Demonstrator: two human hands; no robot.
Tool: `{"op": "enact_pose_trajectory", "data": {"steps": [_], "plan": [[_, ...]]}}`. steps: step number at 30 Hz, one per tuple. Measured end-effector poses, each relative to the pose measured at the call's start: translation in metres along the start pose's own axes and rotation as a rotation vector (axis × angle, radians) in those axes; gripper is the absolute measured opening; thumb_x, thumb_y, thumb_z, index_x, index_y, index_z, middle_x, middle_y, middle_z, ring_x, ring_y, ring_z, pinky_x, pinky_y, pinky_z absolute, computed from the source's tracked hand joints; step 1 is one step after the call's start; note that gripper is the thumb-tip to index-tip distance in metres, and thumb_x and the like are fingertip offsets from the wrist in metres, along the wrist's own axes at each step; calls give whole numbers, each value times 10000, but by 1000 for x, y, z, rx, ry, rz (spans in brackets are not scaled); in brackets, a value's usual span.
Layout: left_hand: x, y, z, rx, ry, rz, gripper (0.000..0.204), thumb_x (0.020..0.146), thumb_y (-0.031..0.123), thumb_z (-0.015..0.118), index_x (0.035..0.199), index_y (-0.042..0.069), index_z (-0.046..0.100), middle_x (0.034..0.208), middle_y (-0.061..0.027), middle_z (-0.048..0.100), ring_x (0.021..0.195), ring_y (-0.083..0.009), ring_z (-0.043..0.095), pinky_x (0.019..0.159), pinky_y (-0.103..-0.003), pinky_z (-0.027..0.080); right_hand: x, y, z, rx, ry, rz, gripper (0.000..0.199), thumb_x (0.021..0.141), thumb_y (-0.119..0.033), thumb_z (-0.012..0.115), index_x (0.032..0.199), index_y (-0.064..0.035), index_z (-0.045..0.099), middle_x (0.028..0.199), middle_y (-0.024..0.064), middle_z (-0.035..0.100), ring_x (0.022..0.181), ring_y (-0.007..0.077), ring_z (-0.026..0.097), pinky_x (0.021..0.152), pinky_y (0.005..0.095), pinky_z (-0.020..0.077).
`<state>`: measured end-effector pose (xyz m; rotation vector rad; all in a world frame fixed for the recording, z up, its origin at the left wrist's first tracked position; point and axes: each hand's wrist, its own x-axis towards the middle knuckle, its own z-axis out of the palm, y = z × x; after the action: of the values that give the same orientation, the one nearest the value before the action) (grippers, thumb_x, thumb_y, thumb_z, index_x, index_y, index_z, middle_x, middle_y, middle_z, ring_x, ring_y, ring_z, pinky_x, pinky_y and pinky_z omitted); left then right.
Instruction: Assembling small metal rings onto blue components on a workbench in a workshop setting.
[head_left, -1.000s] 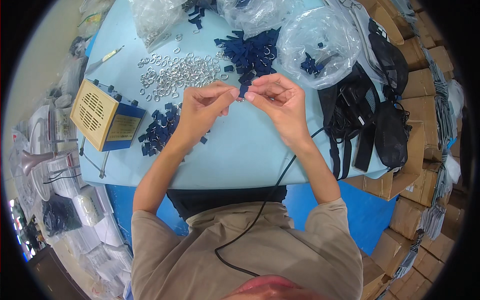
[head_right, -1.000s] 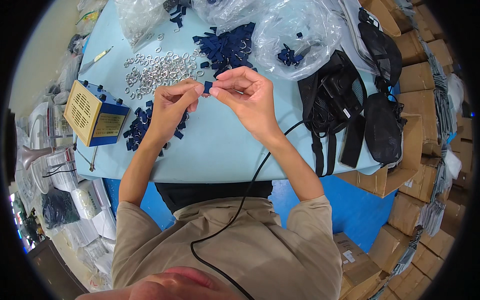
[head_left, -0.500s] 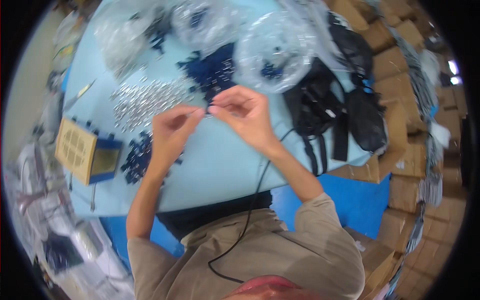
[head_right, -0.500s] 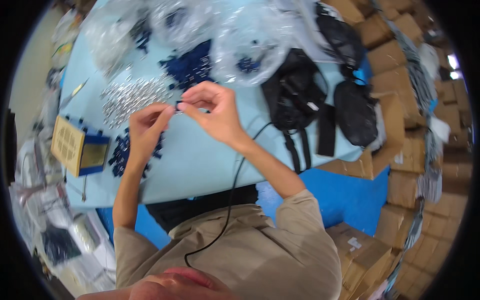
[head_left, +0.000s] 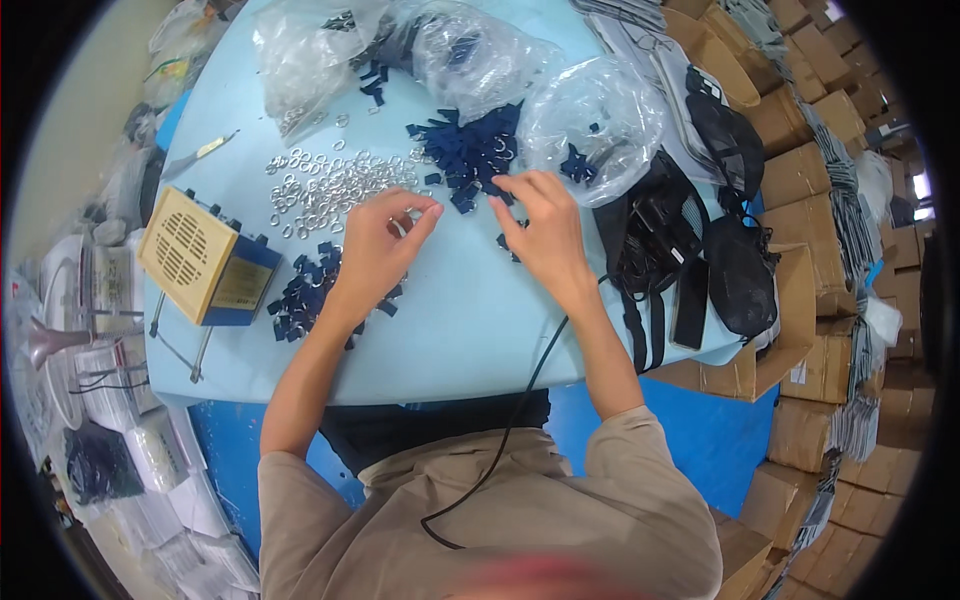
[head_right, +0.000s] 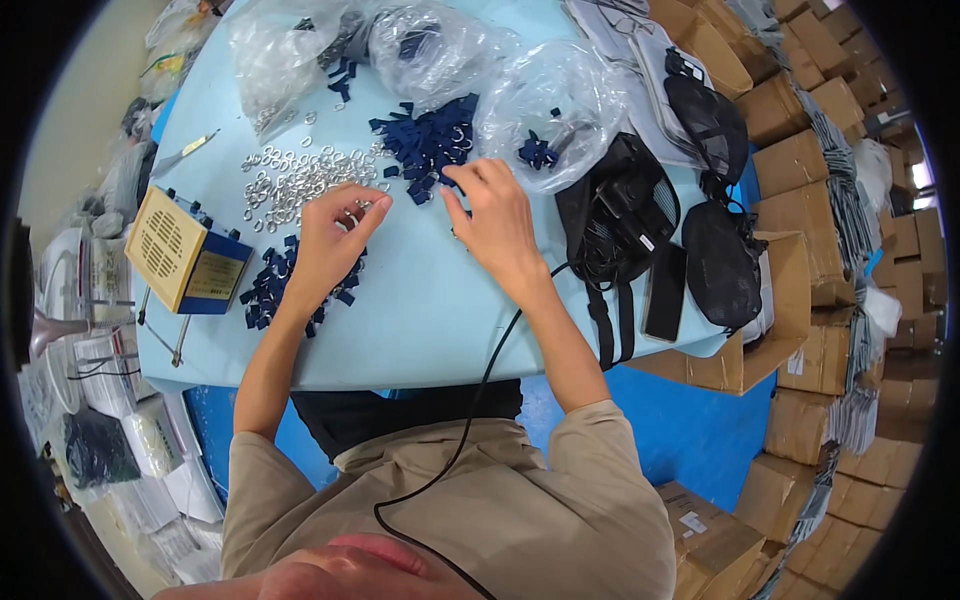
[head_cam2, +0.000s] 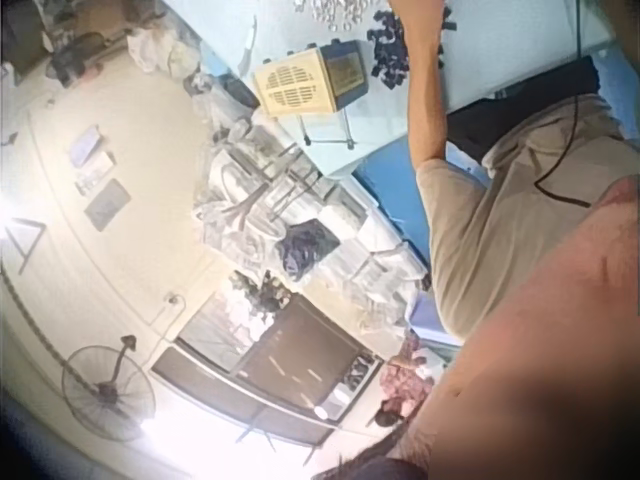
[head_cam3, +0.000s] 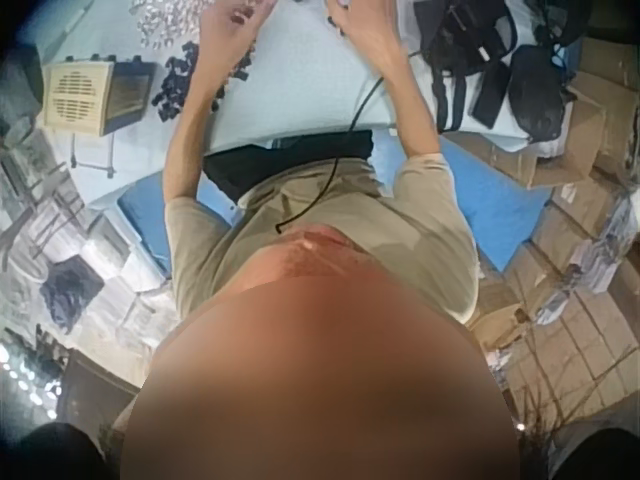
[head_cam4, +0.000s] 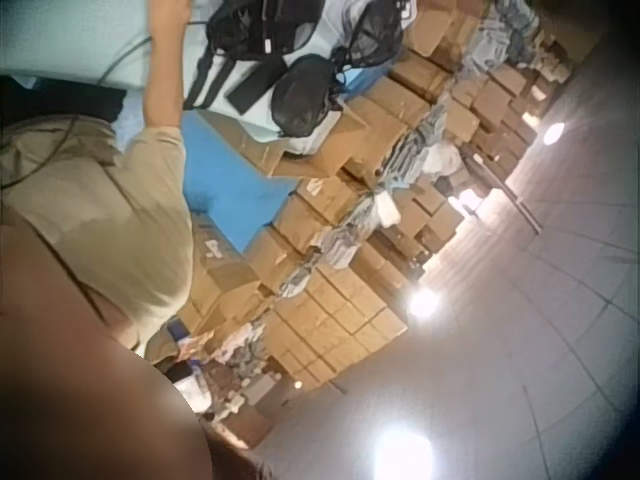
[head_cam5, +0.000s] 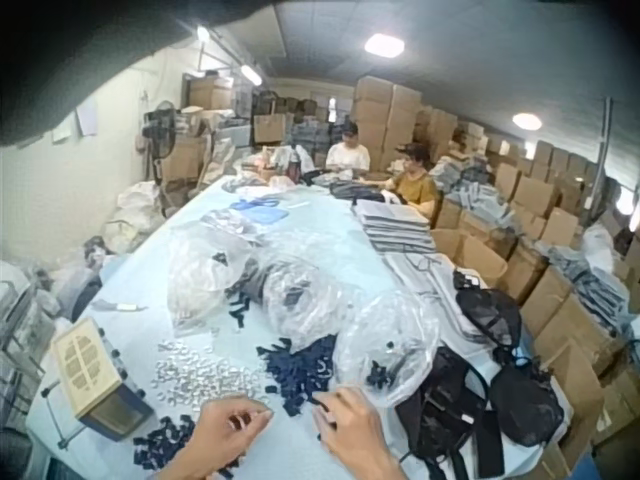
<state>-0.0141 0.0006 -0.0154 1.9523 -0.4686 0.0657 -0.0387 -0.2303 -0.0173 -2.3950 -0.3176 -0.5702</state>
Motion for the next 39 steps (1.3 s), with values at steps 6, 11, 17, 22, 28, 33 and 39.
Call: {"op": "enact_pose_trajectory", "data": {"steps": [6, 11, 17, 22, 28, 33, 39], "plan": [[2, -1, 0, 100, 30, 47, 123, 896, 99, 741, 1003, 46, 767, 915, -91, 729, 633, -199, 656, 575, -327, 494, -2, -19, 21, -105, -10, -227, 261, 847, -54, 746, 1101, -5, 717, 1131, 112, 611, 1052, 315, 597, 888, 445, 522], [1, 0, -1, 90, 6, 46, 119, 899, 89, 734, 1008, 57, 768, 927, -94, 733, 639, -204, 662, 583, -328, 506, -8, -7, 28, -39, -173, -120, 225, 866, 22, 683, 1089, 12, 709, 1113, 133, 608, 1058, 325, 597, 884, 440, 528], [0, -4, 0, 68, 25, 53, 125, 905, 97, 737, 1013, 45, 771, 931, -88, 737, 650, -179, 653, 572, -307, 494, -8, -1, 31, 39, -61, -106, 210, 867, 77, 660, 1066, 29, 706, 963, 141, 672, 949, 340, 669, 849, 412, 555], [-4, 3, 6, -128, -80, -25, 154, 931, 117, 744, 1062, 45, 782, 943, -25, 708, 714, -78, 570, 574, -233, 455, -4, -12, 24, 836, -75, 359, 188, 883, 45, 750, 1064, 34, 699, 972, 104, 768, 890, 159, 743, 826, 285, 588], [-3, 5, 1, -154, -142, -87, 157, 932, 131, 753, 1044, 23, 778, 961, -27, 714, 752, -81, 580, 605, -236, 464, -2, -15, 16, 951, -126, 460, 221, 877, 25, 784, 1081, 23, 699, 981, 117, 757, 926, 139, 728, 857, 276, 591], [-3, 3, -2, -181, -196, -136, 159, 941, 146, 753, 1029, 16, 778, 918, -17, 722, 732, -68, 585, 606, -234, 461, -2, -23, 12, 1007, -125, 507, 242, 877, 18, 790, 1099, 22, 696, 997, 112, 750, 933, 138, 720, 873, 277, 583], [-5, 1, 3, -305, -142, -201, 209, 934, 186, 775, 1024, -3, 781, 855, -16, 715, 702, -62, 592, 593, -222, 450, -5, -26, 14, 978, -135, 491, 246, 866, -13, 817, 1080, 28, 703, 989, 119, 754, 919, 132, 721, 844, 267, 585]]}}
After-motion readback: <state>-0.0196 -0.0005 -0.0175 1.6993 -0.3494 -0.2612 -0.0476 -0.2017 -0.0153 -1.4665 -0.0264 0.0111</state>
